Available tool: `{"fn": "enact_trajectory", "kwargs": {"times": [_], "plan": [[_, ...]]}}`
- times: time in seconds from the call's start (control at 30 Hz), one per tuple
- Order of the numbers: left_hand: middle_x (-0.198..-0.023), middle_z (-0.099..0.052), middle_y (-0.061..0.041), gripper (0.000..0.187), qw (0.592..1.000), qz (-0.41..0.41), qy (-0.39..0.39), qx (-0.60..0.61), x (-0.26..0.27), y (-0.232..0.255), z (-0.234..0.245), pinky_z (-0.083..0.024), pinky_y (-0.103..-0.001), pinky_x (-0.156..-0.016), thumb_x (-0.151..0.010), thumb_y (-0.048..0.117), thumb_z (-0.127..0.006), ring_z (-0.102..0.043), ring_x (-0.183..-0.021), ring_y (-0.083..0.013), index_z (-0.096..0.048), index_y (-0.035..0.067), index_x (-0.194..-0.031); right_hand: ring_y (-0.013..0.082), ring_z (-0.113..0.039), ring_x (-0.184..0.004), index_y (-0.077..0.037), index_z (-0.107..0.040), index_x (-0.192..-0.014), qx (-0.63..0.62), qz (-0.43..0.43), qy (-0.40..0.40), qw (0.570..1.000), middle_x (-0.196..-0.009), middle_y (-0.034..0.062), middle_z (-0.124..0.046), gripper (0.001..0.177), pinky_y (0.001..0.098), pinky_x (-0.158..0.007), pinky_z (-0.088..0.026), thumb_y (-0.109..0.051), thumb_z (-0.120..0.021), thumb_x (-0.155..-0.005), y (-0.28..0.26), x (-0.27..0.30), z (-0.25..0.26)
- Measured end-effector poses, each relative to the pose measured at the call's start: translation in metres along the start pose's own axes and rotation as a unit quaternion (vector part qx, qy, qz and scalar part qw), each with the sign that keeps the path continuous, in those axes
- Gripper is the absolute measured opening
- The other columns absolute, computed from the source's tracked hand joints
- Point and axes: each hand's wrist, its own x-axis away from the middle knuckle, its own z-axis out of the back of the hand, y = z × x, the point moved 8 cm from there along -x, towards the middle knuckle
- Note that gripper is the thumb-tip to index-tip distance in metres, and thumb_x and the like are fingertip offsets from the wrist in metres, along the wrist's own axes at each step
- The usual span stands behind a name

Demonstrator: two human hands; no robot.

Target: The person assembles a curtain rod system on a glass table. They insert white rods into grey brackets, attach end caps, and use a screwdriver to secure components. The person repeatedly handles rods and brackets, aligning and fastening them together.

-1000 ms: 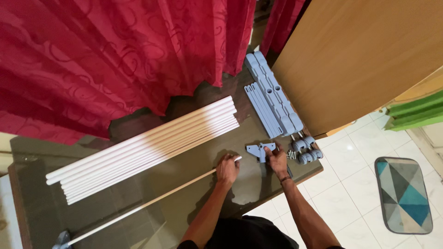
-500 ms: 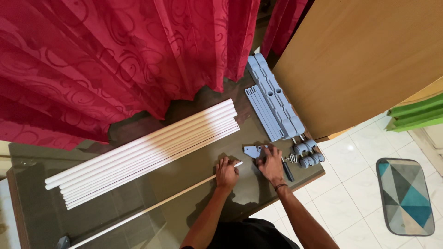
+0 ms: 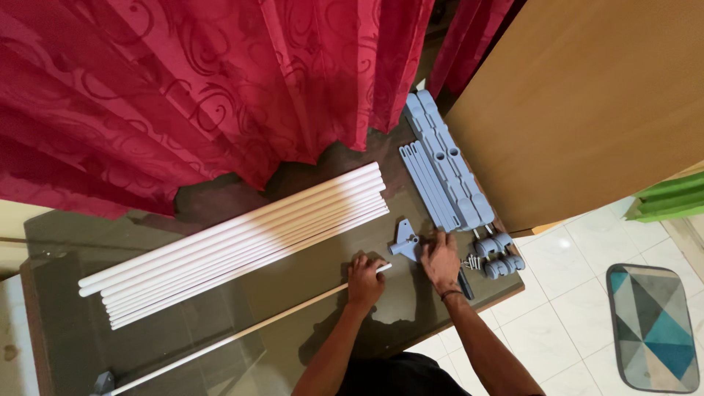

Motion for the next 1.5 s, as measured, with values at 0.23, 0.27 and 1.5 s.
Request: {"fn": "enact_trajectory", "kwargs": {"times": [0.23,0.27,1.5], "plan": [[-0.109,-0.059,-0.014,0.031,1.0,0.013,-0.008,-0.002,0.002,0.001,0.0,-0.043,-0.054,-0.093,-0.077,0.009,-0.069,-0.053,-0.113,-0.0376,-0.075,0.019,-0.105,0.0455,-0.055,-0.109,-0.002,-0.051,-0.122,-0.029,0.08,0.036,0.996,-0.116,0.0238,-0.052,0.057,0.0509,-0.092,-0.051,-0.025,-0.076,-0.076,-0.027,0.025,-0.014],[-0.11,-0.059,-0.015,0.032,1.0,0.013,-0.011,0.0,0.003,0.0,0.0,-0.043,-0.055,-0.092,-0.077,0.009,-0.069,-0.053,-0.113,-0.0386,-0.075,0.019,-0.106,0.0449,-0.055,-0.11,-0.002,-0.051,-0.123,-0.051,0.047,0.02,0.997,-0.118,0.0239,-0.052,0.056,0.0503,-0.092,-0.051,-0.026,-0.077,-0.079,-0.022,0.022,-0.019],[-0.108,-0.062,-0.005,0.019,0.993,0.038,0.03,-0.108,0.079,-0.079,0.067,-0.039,-0.055,-0.094,-0.078,0.024,-0.08,-0.055,-0.112,-0.0294,-0.077,0.022,-0.097,0.0415,-0.053,-0.095,-0.006,-0.073,-0.108,-0.074,0.359,-0.022,0.93,-0.105,0.0178,-0.061,0.033,0.051,-0.082,-0.047,-0.018,-0.078,-0.078,-0.113,0.137,-0.059]]}}
